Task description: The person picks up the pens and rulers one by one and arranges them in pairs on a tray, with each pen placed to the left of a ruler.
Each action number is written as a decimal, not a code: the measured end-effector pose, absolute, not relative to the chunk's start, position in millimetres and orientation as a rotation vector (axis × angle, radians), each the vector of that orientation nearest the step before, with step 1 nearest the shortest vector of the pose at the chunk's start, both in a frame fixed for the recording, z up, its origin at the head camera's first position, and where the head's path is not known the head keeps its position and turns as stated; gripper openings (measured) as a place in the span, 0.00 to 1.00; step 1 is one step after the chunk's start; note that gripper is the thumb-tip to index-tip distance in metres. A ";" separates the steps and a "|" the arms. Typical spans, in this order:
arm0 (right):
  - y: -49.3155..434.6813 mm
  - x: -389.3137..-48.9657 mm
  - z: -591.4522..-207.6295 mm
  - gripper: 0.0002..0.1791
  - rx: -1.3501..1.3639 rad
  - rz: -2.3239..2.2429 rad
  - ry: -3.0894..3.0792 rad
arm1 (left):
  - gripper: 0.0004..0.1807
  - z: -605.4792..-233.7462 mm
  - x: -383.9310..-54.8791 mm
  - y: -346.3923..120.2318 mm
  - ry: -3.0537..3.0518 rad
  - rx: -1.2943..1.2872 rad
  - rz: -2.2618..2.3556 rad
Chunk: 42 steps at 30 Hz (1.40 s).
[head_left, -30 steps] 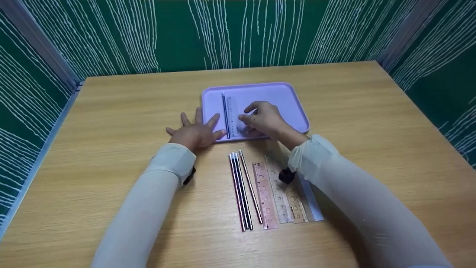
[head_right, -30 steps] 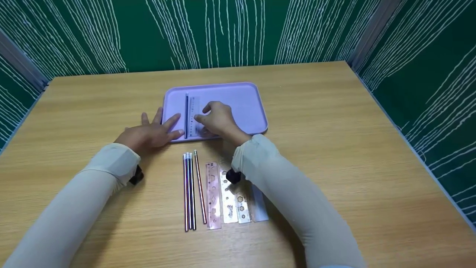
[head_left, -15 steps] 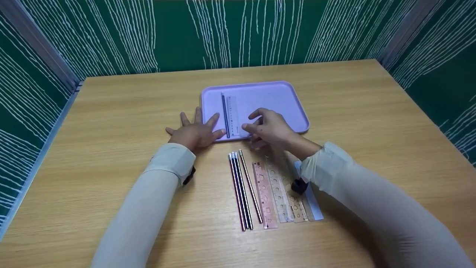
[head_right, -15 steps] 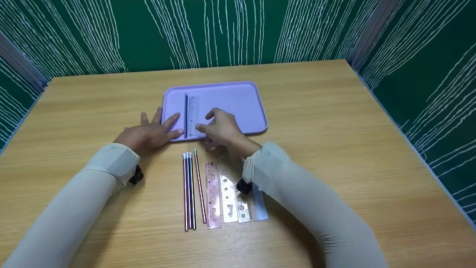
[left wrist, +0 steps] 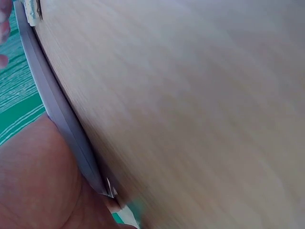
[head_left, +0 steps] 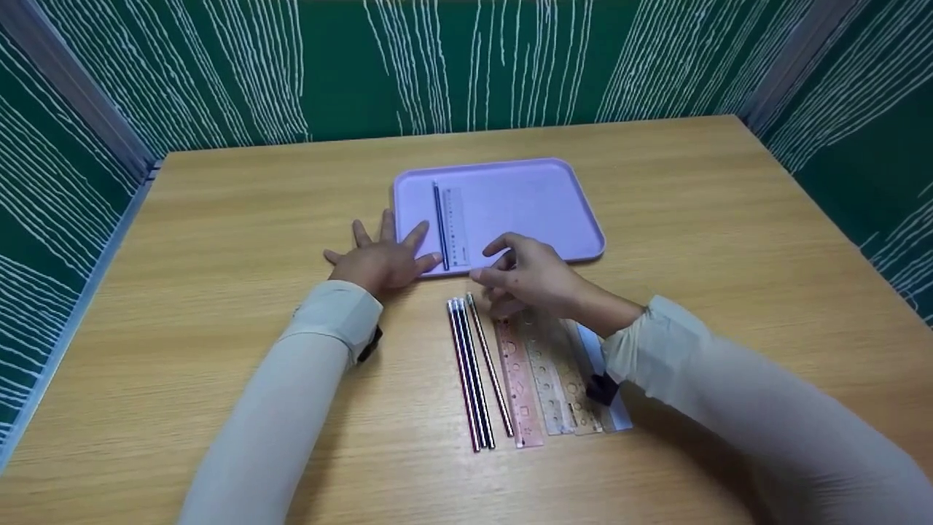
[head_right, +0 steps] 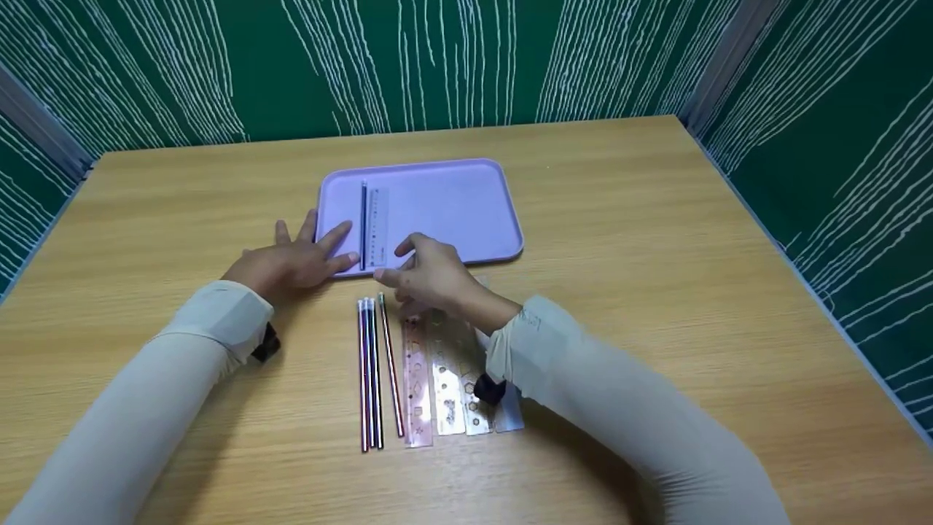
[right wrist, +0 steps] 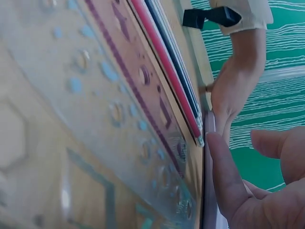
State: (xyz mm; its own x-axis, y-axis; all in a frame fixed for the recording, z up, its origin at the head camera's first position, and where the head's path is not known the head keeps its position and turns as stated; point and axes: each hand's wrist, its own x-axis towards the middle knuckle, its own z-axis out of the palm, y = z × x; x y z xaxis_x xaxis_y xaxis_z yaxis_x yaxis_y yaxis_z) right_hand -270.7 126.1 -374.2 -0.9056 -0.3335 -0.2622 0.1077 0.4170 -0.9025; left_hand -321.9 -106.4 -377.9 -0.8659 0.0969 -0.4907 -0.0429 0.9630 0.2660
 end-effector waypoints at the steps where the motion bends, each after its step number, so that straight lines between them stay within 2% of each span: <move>1: 126.3 -268.6 -374.7 0.31 -0.198 -1.505 2.259 | 0.41 -377.8 -322.1 -106.4 2.592 0.040 0.363; 15: 127.5 -242.4 -378.3 0.32 -0.240 -1.541 2.229 | 0.41 -377.3 -322.4 -106.6 2.591 0.052 0.335; 27: 127.5 -229.1 -385.7 0.39 -0.287 -1.431 2.350 | 0.41 -377.3 -322.4 -106.0 2.584 0.055 0.351; 42: 116.3 -213.2 -393.5 0.47 -0.477 -1.126 2.714 | 0.41 -378.1 -322.5 -106.9 2.591 0.064 0.353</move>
State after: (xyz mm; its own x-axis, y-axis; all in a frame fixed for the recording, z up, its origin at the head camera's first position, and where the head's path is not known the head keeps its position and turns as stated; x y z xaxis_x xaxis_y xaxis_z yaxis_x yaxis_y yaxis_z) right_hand -213.2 116.3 -393.5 -0.9354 -0.3524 -0.0294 -0.2281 0.6648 -0.7114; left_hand -322.5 -106.9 -378.1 -0.8636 0.1127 -0.4914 -0.0229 0.9649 0.2616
